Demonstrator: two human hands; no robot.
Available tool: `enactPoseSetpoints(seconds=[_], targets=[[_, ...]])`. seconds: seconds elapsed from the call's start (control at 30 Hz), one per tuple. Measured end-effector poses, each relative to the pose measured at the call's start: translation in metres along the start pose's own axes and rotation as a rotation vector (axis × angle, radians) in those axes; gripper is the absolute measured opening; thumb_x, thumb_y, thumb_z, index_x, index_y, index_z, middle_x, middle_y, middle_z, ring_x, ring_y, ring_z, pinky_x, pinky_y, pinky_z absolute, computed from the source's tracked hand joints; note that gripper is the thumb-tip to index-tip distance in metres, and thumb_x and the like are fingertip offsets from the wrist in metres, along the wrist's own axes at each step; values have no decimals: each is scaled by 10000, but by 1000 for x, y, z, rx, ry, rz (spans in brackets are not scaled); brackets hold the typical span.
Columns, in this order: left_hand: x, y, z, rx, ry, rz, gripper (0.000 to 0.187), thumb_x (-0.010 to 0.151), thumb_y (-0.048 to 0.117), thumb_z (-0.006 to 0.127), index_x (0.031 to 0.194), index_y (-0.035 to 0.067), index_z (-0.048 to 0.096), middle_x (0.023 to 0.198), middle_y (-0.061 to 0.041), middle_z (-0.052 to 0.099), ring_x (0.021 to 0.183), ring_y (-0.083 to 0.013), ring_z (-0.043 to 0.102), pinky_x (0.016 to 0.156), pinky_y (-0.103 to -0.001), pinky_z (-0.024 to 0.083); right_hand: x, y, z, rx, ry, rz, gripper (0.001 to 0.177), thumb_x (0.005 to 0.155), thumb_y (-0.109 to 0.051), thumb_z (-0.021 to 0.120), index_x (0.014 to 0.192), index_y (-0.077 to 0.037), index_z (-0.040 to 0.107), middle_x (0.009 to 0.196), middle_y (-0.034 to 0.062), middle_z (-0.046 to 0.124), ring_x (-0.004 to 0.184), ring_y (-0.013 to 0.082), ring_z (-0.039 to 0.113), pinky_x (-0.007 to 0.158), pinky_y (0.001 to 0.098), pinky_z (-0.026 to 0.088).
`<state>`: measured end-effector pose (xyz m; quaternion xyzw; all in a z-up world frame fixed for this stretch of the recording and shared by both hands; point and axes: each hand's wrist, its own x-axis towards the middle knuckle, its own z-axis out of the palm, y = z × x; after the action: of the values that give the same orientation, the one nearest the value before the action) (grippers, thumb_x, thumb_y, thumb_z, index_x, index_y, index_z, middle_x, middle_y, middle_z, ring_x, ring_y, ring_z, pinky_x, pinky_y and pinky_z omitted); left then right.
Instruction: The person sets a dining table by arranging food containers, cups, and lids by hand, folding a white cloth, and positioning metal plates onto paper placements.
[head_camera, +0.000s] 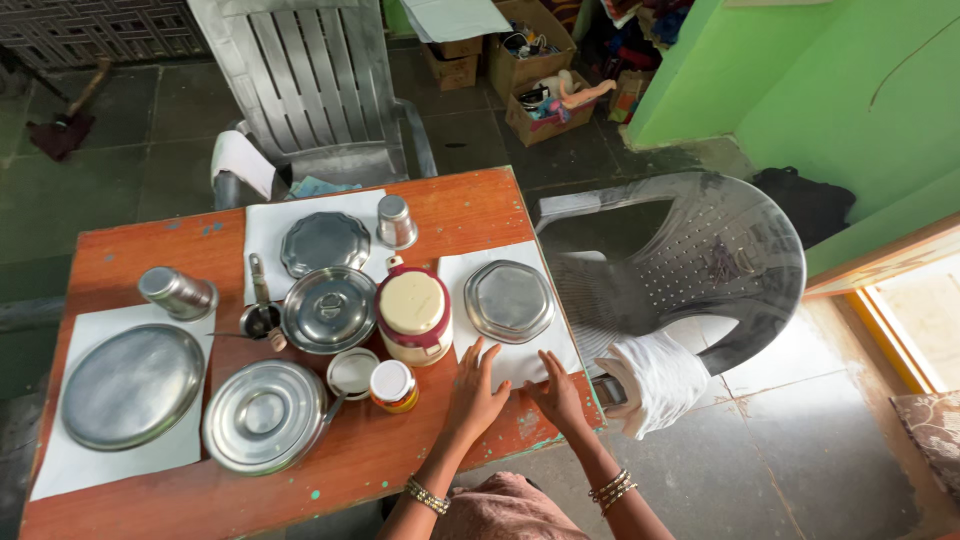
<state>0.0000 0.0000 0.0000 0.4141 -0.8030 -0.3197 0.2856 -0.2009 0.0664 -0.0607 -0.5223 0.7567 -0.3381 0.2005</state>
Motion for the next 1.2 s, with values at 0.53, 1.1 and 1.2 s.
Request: enactPoseSetpoints(seconds=[0.53,1.1,1.2], targets=[[39,10,-8,431,-63,-81,876,832,239,792,1558,125,317,1606,-294,196,1420,-485,337,1144,-511,341,60,29,0,217,17,-42,848,843,-275,757,1550,-54,345,1449,246,537,1349,363,547,1062,422,475],[49,19,1,372,-95,-198,902,780,200,846,1539,175,360,1607,-251,214,1442,-472,322,1129,-499,371,152,-4,-28,-37,-248,64,920,668,-272,846,1513,-226,486,1447,98,554,1275,277,622,1027,387,534],[49,24,1,362,-94,-223,901,757,159,850,1522,154,373,1641,-216,181,1453,-470,311,1137,-494,378,147,0,-30,-52,-149,-162,900,649,-236,900,1472,-186,537,1404,171,499,1210,343,599,967,419,518]])
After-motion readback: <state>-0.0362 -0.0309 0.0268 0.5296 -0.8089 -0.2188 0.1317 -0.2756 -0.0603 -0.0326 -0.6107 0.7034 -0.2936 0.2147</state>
